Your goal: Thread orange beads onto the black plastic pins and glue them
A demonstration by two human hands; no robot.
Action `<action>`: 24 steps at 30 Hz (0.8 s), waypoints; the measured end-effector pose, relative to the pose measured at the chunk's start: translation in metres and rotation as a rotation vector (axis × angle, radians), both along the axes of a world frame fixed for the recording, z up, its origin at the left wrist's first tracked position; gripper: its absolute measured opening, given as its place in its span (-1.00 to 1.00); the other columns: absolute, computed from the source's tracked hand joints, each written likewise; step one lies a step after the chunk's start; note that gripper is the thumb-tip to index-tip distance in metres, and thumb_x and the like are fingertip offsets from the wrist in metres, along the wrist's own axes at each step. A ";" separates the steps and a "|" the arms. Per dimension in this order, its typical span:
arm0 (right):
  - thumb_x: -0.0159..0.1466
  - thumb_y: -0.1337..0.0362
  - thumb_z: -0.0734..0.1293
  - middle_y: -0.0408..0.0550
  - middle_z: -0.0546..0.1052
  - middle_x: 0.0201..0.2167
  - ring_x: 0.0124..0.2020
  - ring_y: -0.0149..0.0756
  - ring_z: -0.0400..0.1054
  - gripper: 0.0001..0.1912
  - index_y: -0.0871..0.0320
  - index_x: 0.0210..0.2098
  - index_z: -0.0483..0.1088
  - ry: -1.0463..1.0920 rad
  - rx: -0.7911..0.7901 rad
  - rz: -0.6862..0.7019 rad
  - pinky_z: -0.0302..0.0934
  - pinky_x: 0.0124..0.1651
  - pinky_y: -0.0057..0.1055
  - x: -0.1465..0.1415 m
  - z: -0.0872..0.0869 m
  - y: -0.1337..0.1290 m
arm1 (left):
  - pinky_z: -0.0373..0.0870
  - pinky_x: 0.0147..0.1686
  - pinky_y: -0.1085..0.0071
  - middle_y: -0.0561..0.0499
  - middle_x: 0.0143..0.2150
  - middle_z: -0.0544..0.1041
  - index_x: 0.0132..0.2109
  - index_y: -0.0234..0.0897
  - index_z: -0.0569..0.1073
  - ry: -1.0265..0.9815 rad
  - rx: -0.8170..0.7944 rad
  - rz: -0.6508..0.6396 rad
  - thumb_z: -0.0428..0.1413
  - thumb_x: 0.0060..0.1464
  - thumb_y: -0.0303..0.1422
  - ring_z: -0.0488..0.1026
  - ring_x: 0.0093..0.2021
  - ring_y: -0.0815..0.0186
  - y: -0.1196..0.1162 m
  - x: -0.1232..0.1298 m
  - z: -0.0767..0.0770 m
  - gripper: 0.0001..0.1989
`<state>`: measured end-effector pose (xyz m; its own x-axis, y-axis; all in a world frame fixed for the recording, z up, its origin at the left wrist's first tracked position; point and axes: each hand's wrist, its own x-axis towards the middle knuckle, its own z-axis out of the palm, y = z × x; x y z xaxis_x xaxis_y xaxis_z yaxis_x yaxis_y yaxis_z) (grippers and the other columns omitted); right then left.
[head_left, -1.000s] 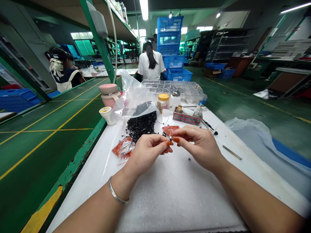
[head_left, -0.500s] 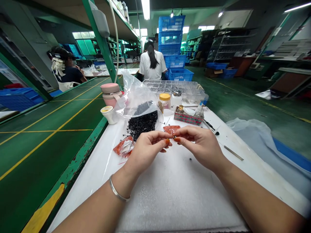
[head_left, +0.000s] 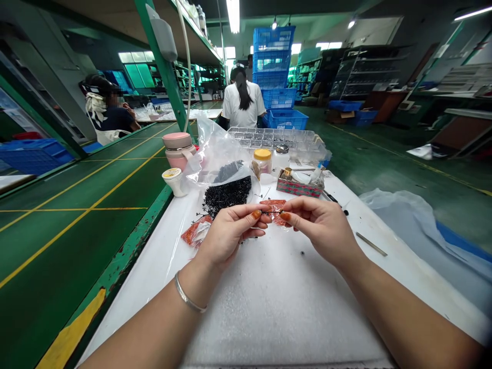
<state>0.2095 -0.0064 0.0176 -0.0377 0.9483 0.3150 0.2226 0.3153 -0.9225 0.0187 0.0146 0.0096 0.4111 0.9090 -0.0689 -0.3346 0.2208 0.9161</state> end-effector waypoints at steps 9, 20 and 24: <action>0.15 0.20 0.46 -0.05 0.58 -0.41 -0.45 -0.43 0.40 -0.82 0.20 -0.33 0.55 0.014 -0.010 -0.016 0.27 -0.45 -0.54 -0.001 0.001 -0.001 | 0.50 -0.30 0.55 -0.05 -0.31 0.61 -0.15 -0.32 0.63 -0.029 -0.011 -0.032 0.27 0.03 -0.36 0.52 -0.33 0.43 0.001 -0.002 -0.002 -0.79; 0.21 0.27 0.42 -0.02 0.60 -0.25 -0.39 -0.39 0.45 -0.84 0.14 -0.21 0.55 0.076 0.006 0.053 0.32 -0.43 -0.49 0.001 -0.003 -0.001 | 0.48 -0.31 0.59 -0.02 -0.33 0.59 -0.18 -0.36 0.62 -0.083 -0.054 -0.080 0.25 0.07 -0.42 0.50 -0.37 0.49 0.000 0.000 0.000 -0.84; 0.20 0.24 0.42 -0.04 0.58 -0.34 -0.46 -0.42 0.42 -0.86 0.17 -0.27 0.55 0.119 -0.030 0.082 0.33 -0.44 -0.48 0.000 -0.002 0.000 | 0.49 -0.30 0.59 -0.02 -0.32 0.60 -0.16 -0.36 0.61 -0.106 -0.078 -0.074 0.25 0.06 -0.47 0.52 -0.35 0.47 -0.001 -0.001 -0.001 -0.84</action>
<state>0.2099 -0.0068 0.0161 -0.0794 0.9528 0.2931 0.0855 0.2995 -0.9503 0.0181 0.0141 0.0090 0.4857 0.8694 -0.0905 -0.4088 0.3175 0.8556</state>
